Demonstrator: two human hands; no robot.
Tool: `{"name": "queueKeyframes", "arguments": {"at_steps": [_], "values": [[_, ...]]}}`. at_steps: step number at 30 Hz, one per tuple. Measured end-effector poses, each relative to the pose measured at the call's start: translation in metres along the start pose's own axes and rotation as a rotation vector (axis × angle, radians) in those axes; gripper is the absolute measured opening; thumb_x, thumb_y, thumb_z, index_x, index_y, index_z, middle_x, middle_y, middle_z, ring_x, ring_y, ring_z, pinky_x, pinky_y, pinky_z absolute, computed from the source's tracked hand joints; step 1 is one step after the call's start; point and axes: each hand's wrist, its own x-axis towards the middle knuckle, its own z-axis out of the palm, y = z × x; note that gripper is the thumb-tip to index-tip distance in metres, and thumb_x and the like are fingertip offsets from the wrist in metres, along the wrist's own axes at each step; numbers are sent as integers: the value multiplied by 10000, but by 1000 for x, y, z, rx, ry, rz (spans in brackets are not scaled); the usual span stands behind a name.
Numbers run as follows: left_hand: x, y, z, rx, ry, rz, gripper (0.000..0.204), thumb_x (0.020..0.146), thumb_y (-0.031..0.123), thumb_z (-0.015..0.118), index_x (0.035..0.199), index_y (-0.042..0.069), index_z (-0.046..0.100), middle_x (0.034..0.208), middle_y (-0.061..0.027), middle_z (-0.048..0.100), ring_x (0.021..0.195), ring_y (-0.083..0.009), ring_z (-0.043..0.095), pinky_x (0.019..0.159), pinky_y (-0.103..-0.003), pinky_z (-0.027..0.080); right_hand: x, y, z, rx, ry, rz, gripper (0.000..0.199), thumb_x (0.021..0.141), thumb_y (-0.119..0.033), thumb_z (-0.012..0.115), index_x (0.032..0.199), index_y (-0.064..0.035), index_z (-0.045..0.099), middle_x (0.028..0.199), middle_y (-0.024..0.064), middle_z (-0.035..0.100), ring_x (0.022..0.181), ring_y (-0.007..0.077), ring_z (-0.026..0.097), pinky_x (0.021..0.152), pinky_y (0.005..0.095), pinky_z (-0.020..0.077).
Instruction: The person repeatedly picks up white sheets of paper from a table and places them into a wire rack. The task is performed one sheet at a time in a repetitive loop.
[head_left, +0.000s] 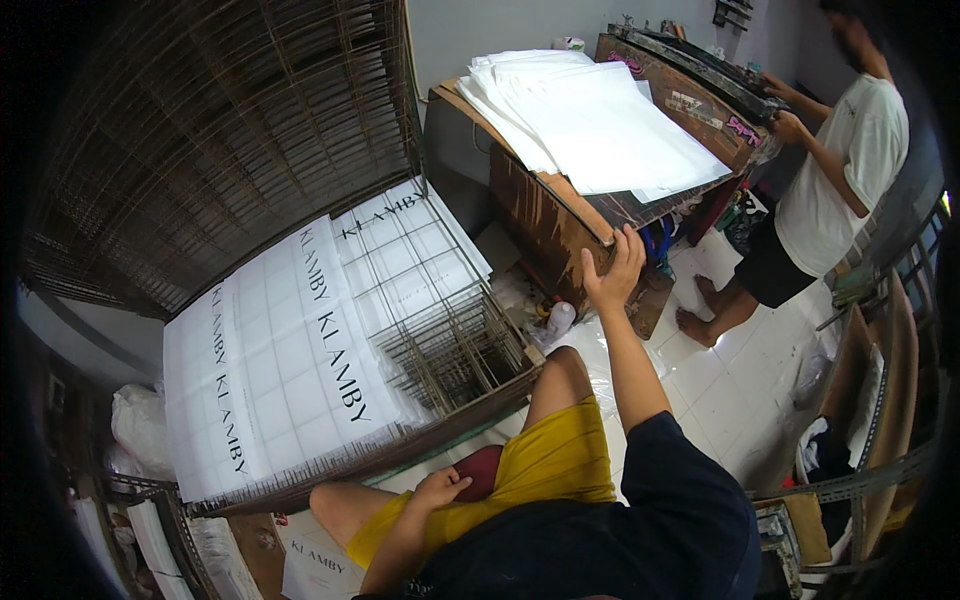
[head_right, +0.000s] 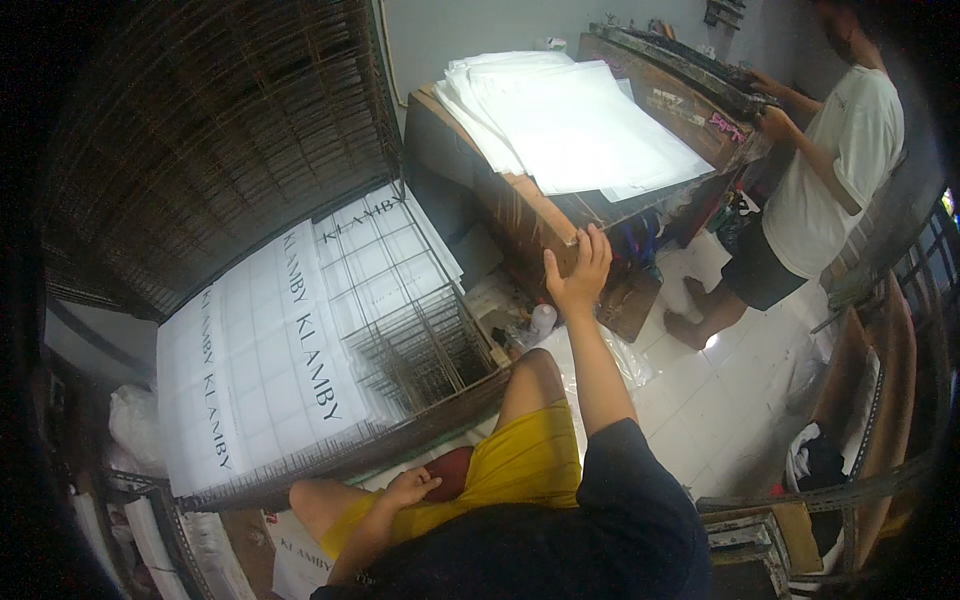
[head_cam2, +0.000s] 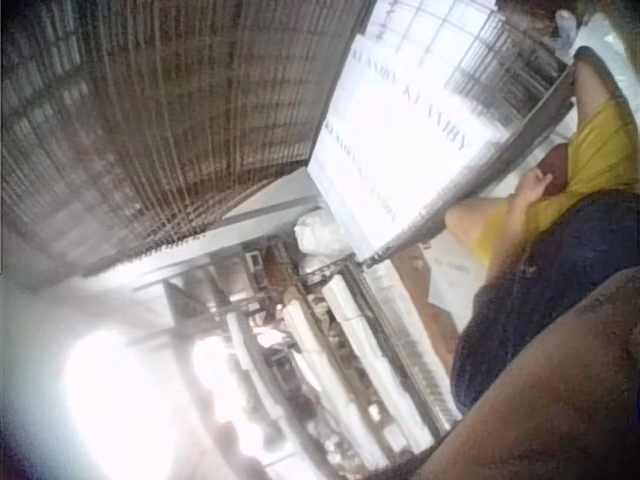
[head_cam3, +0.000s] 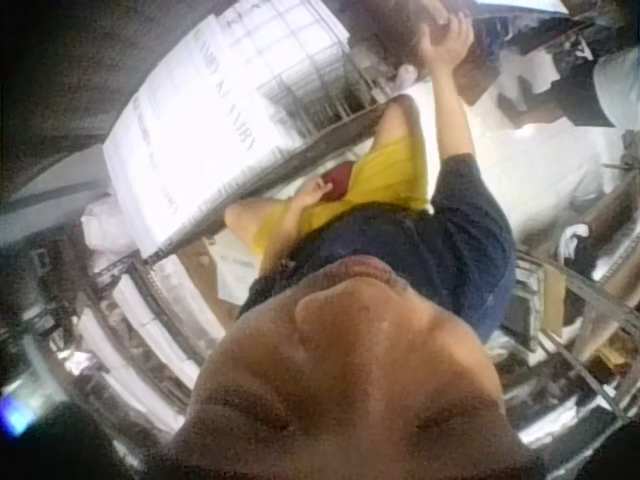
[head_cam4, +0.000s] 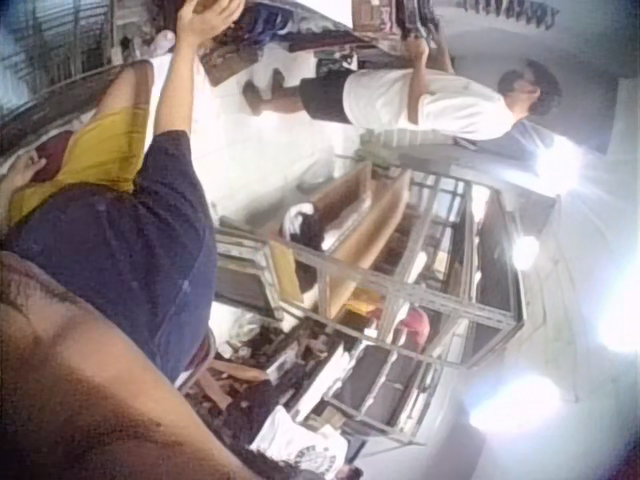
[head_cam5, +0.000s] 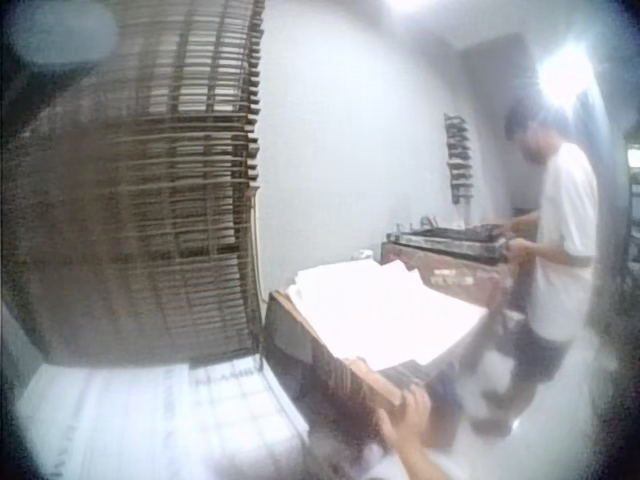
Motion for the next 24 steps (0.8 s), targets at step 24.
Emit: {"name": "queueKeyframes", "arguments": {"at_steps": [24], "values": [[1, -2, 0, -69, 15, 26, 485, 807, 537, 608, 849, 54, 608, 730, -101, 629, 700, -219, 607, 633, -330, 459, -9, 52, 24, -227, 33, -236, 566, 806, -359, 624, 1261, -129, 380, 1199, 151, 471, 904, 328, 553, 660, 418, 424]]}}
